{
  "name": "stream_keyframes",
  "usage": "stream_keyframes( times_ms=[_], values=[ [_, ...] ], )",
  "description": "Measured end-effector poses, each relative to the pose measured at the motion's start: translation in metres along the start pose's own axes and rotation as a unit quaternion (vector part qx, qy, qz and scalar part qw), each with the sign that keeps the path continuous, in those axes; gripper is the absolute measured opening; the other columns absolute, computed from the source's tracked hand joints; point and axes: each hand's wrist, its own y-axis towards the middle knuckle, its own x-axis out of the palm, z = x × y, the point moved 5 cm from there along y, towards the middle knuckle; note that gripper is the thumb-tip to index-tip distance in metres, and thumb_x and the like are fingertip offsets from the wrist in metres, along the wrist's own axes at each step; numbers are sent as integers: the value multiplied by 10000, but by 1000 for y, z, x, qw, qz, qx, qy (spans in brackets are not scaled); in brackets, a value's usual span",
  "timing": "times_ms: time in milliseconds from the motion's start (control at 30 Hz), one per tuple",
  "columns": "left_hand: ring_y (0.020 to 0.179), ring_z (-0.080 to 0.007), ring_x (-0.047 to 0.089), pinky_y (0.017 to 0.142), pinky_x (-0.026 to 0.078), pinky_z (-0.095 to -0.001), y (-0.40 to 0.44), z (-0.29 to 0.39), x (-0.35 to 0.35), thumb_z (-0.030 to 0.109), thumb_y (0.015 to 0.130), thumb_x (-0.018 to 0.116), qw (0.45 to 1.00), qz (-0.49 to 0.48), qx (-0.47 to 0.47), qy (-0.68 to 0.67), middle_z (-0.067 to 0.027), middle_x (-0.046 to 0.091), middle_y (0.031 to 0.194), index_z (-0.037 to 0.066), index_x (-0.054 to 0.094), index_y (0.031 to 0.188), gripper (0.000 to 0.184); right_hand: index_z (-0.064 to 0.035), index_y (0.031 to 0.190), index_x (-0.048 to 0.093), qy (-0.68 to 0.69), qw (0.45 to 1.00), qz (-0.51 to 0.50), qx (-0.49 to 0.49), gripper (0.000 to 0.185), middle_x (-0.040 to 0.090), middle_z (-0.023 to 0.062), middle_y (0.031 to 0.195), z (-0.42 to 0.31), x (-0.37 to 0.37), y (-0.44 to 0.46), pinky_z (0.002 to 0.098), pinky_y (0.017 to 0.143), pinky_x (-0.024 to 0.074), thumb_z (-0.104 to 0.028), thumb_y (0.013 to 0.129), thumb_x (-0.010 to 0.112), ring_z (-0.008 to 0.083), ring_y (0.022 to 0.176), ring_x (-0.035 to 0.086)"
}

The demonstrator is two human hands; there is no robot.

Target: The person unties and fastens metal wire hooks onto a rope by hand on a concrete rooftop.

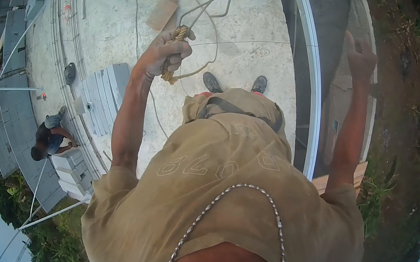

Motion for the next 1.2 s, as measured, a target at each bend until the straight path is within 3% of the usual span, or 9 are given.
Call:
stream_keyframes(
  times_ms=[233, 333, 533, 600, 733, 933, 1000, 1133, 1200],
  values=[
    [476, -30, 366, 357, 304, -164, 39, 12, 3, 124, 790, 571, 959, 58, 110, -253, 22, 420, 607, 54, 496, 967, 204, -28, 1052, 576, 288, 819, -458, 188, 383, 607, 64, 742, -40, 43, -80, 237, 617, 430, -327, 813, 596, 119, 688, 570],
    [440, -26, 318, 348, 263, -183, 58, 27, 20, 131, 798, 563, 974, 65, 89, -196, 60, 373, 582, 91, 483, 884, 124, 21, 1227, 429, 543, 726, -344, 246, 547, 601, 94, 866, -115, 53, -69, 236, 663, 446, -362, 850, 530, 147, 782, 581],
    [421, -22, 299, 341, 250, -181, 67, 52, 64, 173, 813, 571, 989, -103, 42, -101, 73, 353, 553, 102, 493, 823, 105, -41, 1193, 478, 223, 958, -90, -158, 466, 575, 83, 872, -186, 56, -9, 231, 645, 440, -277, 815, 610, 148, 757, 545],
    [444, -15, 326, 338, 270, -163, 64, 66, 65, 185, 817, 573, 988, -91, 75, -94, 69, 360, 558, 74, 510, 879, 142, -76, 1189, 481, 310, 840, -438, 73, 544, 539, 89, 1018, -174, 91, -21, 266, 679, 446, -251, 725, 705, 166, 816, 528],
    [459, -2, 344, 325, 289, -134, 60, 92, 31, 211, 827, 568, 977, -82, 135, -140, 63, 361, 559, 30, 531, 920, 207, -68, 1171, 499, 244, 874, -421, 8, 535, 552, 77, 1020, -152, 89, -31, 284, 693, 444, -233, 711, 716, 148, 810, 531],
    [426, -3, 327, 294, 279, -122, 53, 96, 55, 221, 832, 554, 973, -184, 87, -104, 66, 356, 551, -5, 532, 929, 247, -38, 1050, 569, 357, 923, -59, -132, 302, 570, 30, 734, -208, 73, -1, 258, 633, 439, -203, 803, 627, 109, 663, 520],
    [421, -4, 324, 290, 279, -126, 51, 103, 55, 219, 834, 551, 972, -190, 99, -95, 66, 353, 549, -10, 531, 931, 249, -40, 1010, 554, 370, 824, -430, 8, 256, 541, 48, 865, -208, 104, -16, 274, 668, 445, -244, 858, 567, 130, 756, 518],
    [420, -7, 309, 299, 288, -127, 52, 112, 14, 220, 856, 513, 979, -57, 192, -47, 62, 353, 545, -35, 524, 966, 279, -28, 954, 532, 668, 606, -421, 98, 266, 503, 32, 841, -181, 102, -26, 265, 617, 434, -286, 907, 487, 120, 702, 488],
    [425, -5, 313, 314, 269, -132, 59, 107, 20, 222, 864, 500, 976, -48, 194, -80, 64, 344, 536, -33, 526, 996, 288, -28, 873, 520, 759, 627, -98, 145, 287, 450, -9, 705, -205, 77, -12, 243, 536, 394, -304, 919, 456, 92, 592, 430]
  ],
)
